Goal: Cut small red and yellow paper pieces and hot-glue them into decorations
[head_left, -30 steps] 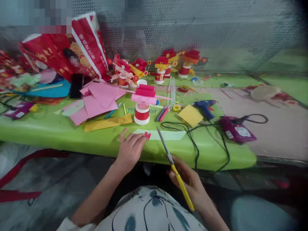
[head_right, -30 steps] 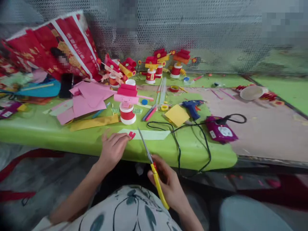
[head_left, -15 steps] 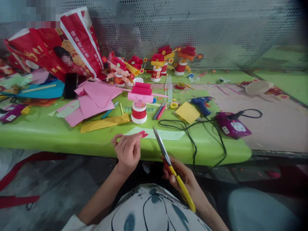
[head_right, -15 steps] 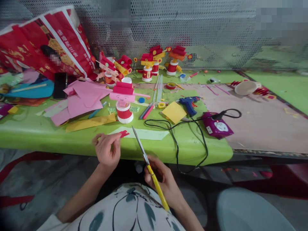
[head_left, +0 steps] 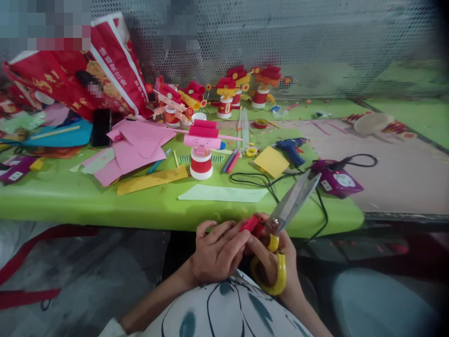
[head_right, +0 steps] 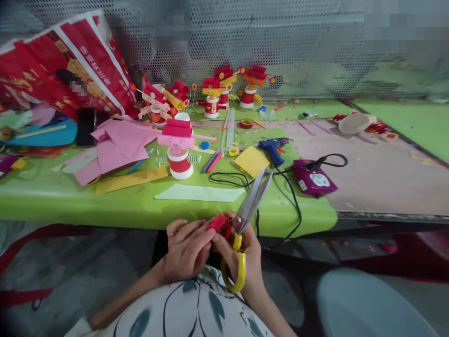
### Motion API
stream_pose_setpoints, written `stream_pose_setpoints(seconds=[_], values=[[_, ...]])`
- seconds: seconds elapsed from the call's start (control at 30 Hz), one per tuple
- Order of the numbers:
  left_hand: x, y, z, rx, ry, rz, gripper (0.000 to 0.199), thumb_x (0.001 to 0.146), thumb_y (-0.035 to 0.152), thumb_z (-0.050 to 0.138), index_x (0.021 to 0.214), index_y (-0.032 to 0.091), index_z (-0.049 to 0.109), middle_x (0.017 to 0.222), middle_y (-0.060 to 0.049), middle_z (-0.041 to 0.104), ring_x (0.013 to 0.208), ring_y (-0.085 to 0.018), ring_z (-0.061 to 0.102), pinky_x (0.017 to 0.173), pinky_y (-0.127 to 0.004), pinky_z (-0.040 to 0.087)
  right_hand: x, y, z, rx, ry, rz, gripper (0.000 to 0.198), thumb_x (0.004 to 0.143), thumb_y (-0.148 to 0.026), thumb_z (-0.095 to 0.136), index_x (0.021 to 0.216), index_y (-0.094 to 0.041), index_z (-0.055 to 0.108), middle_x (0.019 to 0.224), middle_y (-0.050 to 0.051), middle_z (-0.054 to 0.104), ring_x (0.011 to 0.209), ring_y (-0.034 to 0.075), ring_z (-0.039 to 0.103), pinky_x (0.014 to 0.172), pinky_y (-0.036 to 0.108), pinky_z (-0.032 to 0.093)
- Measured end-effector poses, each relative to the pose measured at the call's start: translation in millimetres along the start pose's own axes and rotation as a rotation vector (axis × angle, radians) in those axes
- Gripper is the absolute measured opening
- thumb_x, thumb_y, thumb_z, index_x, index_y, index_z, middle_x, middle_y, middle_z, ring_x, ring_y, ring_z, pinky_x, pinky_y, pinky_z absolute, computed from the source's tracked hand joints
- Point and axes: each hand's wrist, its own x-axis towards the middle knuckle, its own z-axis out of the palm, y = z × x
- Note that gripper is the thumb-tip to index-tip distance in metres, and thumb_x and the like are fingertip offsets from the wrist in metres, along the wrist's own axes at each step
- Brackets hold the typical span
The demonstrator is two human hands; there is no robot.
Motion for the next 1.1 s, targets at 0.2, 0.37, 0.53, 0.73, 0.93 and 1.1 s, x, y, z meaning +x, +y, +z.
stream_pose_setpoints(seconds=[0.2, 0.37, 0.53, 0.73, 0.93, 1.1], values=[[2.3, -0.2, 1.3, -0.029, -0.028, -0.044, 0.038, 0.097, 0.015, 0.058, 0.136, 0.015, 0.061, 0.128, -0.011, 0.078, 0.115, -0.021, 0.071, 0.108, -0.04, 0.038, -1.7, -3.6, 4.0, -0.014, 0.04, -0.038, 0.063, 0.054, -0.027, 0.102, 0.108, -0.025, 0.07, 0.075, -0.004, 0.073, 0.056, 0.011, 0.064, 0.053, 0.02, 0.056], [2.3, -0.8, -4.9, -0.403, -0.034, -0.275, 0.049, 0.094, 0.021, 0.064, 0.142, 0.02, 0.055, 0.132, -0.014, 0.074, 0.108, -0.023, 0.072, 0.096, -0.039, 0.054, 1.0, -10.5, 4.7, -0.083, 0.005, -0.063, 0.062, 0.057, -0.023, 0.101, 0.111, -0.026, 0.07, 0.084, -0.002, 0.077, 0.065, 0.013, 0.07, 0.061, 0.021, 0.06], [19.7, 2.1, -19.4, -0.698, -0.099, -0.903, 0.028, 0.088, 0.027, 0.074, 0.114, 0.02, 0.069, 0.095, -0.006, 0.074, 0.073, -0.015, 0.067, 0.069, -0.028, 0.056, 4.4, -16.7, 5.8, -0.213, -0.175, -0.121, 0.054, 0.066, -0.032, 0.098, 0.112, -0.025, 0.069, 0.086, 0.001, 0.076, 0.074, 0.017, 0.072, 0.065, 0.024, 0.061], [35.2, -5.2, -24.7, -0.965, -0.132, -1.203, 0.015, 0.08, 0.029, 0.078, 0.076, 0.018, 0.068, 0.063, 0.001, 0.062, 0.052, -0.01, 0.054, 0.05, -0.022, 0.045, 8.0, -18.4, 13.9, -0.246, -0.234, -0.111, 0.051, 0.07, -0.036, 0.095, 0.112, -0.025, 0.068, 0.088, 0.003, 0.075, 0.076, 0.019, 0.072, 0.07, 0.03, 0.063], [31.4, -5.7, -20.7, -1.188, 0.018, -1.388, 0.023, 0.074, 0.032, 0.083, 0.071, 0.018, 0.065, 0.06, 0.005, 0.059, 0.047, -0.008, 0.05, 0.044, -0.021, 0.046, 5.8, -19.1, 20.9, -0.192, -0.146, -0.075, 0.056, 0.067, -0.034, 0.097, 0.115, -0.026, 0.068, 0.085, 0.0, 0.073, 0.075, 0.018, 0.071, 0.057, 0.024, 0.057], [29.1, -4.8, -22.9, -1.239, 0.017, -1.419, 0.024, 0.075, 0.036, 0.083, 0.075, 0.017, 0.069, 0.063, 0.003, 0.062, 0.049, -0.009, 0.052, 0.044, -0.021, 0.047, 8.2, -16.5, 20.7, -0.188, -0.187, -0.066, 0.053, 0.072, -0.037, 0.094, 0.117, -0.026, 0.068, 0.086, 0.0, 0.073, 0.07, 0.016, 0.07, 0.057, 0.025, 0.057]])
